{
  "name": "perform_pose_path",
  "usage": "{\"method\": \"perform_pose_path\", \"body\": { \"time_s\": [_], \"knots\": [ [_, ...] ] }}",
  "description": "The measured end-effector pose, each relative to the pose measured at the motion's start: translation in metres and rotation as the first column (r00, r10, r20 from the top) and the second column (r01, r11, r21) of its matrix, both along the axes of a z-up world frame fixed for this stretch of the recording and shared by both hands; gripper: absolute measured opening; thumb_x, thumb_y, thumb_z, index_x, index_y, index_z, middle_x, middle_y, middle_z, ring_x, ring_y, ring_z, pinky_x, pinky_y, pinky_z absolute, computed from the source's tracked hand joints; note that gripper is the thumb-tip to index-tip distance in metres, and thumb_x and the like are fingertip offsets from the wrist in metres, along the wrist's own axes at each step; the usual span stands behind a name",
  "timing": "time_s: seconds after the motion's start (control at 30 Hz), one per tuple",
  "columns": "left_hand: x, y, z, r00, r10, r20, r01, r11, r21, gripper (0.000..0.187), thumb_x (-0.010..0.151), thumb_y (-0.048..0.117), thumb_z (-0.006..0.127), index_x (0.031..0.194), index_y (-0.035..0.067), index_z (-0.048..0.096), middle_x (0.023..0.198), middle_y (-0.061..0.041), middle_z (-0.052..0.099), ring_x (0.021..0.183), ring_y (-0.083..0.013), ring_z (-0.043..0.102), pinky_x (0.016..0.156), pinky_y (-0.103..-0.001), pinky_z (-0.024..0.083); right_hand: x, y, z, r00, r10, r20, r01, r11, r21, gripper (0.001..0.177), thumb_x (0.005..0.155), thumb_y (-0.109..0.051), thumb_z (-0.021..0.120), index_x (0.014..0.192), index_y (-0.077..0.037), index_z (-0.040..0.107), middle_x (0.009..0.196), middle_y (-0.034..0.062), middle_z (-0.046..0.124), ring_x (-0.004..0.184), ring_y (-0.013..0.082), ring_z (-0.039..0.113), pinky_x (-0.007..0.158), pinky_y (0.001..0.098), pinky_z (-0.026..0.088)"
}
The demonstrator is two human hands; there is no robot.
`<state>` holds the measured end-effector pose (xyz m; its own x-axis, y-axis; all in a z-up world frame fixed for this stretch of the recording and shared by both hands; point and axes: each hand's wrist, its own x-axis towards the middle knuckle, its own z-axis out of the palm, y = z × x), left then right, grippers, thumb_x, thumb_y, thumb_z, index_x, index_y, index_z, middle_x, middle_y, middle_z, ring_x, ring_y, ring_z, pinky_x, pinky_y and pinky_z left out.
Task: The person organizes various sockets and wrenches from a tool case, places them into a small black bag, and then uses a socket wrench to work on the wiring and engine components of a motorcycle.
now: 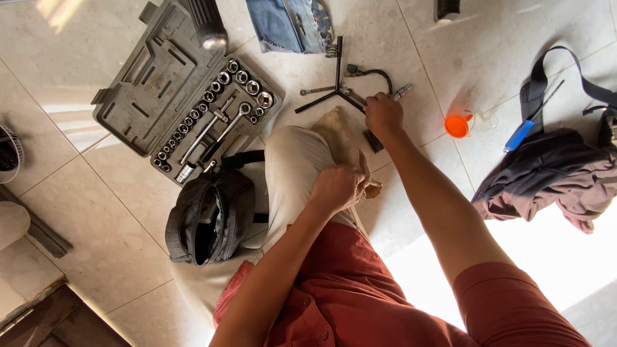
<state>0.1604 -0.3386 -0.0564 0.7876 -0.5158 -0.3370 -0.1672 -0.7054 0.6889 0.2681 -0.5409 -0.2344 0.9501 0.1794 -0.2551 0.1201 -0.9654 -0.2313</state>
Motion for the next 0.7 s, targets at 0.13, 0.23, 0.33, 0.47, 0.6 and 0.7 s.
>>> {"method": "perform_pose_path", "body": {
  "time_s": [0.13, 0.23, 0.33, 0.47, 0.6, 0.7],
  "knots": [
    [0.002, 0.001, 0.002, 0.999, 0.033, -0.016, -0.034, 0.998, -0.056, 0.02, 0.094, 0.033, 0.07, 0.101, 0.015, 0.078, 0.083, -0.004, 0.075, 0.06, -0.0159, 0.067, 0.058, -0.034, 0.057, -0.005, -0.005, -0.013, 1.0, -0.02, -0.016, 0.02, 1.0, -0.002, 0.015, 0.093, -0.018, 0.071, 0.106, -0.011, 0.074, 0.107, 0.0104, 0.067, 0.105, 0.0315, 0.063, 0.088, 0.0467, 0.052],
    [0.01, 0.004, 0.005, 0.999, 0.034, -0.017, -0.035, 0.998, -0.047, 0.026, 0.097, 0.034, 0.068, 0.107, 0.011, 0.075, 0.087, -0.007, 0.076, 0.059, -0.0158, 0.067, 0.057, -0.033, 0.058, -0.005, -0.006, -0.013, 0.998, 0.055, -0.024, -0.056, 0.998, -0.031, 0.017, 0.093, -0.015, 0.07, 0.107, -0.006, 0.072, 0.108, 0.0138, 0.066, 0.107, 0.0331, 0.062, 0.091, 0.0475, 0.049],
    [0.008, 0.006, 0.009, 0.997, 0.045, -0.059, -0.047, 0.998, -0.034, 0.032, 0.097, 0.035, 0.068, 0.113, 0.008, 0.072, 0.089, -0.009, 0.076, 0.06, -0.0171, 0.068, 0.056, -0.033, 0.058, -0.002, -0.003, -0.014, 0.99, 0.11, 0.085, -0.094, 0.982, -0.166, 0.019, 0.091, -0.007, 0.068, 0.108, 0.002, 0.068, 0.112, 0.0174, 0.066, 0.108, 0.0337, 0.06, 0.094, 0.0458, 0.047],
    [0.007, 0.007, 0.008, 0.991, 0.121, -0.049, -0.125, 0.989, -0.08, 0.035, 0.096, 0.036, 0.068, 0.117, 0.007, 0.071, 0.096, -0.01, 0.077, 0.066, -0.0201, 0.073, 0.06, -0.034, 0.06, 0.002, 0.002, -0.013, 0.995, 0.089, 0.033, -0.084, 0.987, -0.135, 0.028, 0.08, -0.007, 0.069, 0.105, 0.005, 0.062, 0.104, 0.0225, 0.064, 0.102, 0.0376, 0.059, 0.093, 0.0496, 0.044],
    [0.01, 0.01, 0.006, 0.975, 0.215, -0.054, -0.221, 0.959, -0.179, 0.033, 0.099, 0.033, 0.064, 0.119, 0.007, 0.07, 0.101, -0.01, 0.077, 0.08, -0.021, 0.077, 0.066, -0.035, 0.061, 0.011, 0.009, -0.007, 0.999, -0.028, 0.032, 0.027, 1.0, 0.007, 0.019, 0.086, 0.002, 0.063, 0.104, -0.002, 0.059, 0.102, 0.0192, 0.062, 0.103, 0.0387, 0.058, 0.092, 0.0513, 0.045],
    [0.01, 0.012, 0.013, 0.958, 0.25, -0.138, -0.271, 0.948, -0.164, 0.032, 0.098, 0.031, 0.064, 0.119, 0.008, 0.07, 0.101, -0.01, 0.077, 0.08, -0.0228, 0.077, 0.068, -0.036, 0.061, 0.023, 0.042, 0.001, 0.992, -0.123, -0.025, 0.125, 0.983, 0.138, 0.014, 0.087, 0.001, 0.061, 0.099, -0.004, 0.058, 0.102, 0.0194, 0.06, 0.1, 0.0397, 0.059, 0.085, 0.0522, 0.047]
  ]
}}
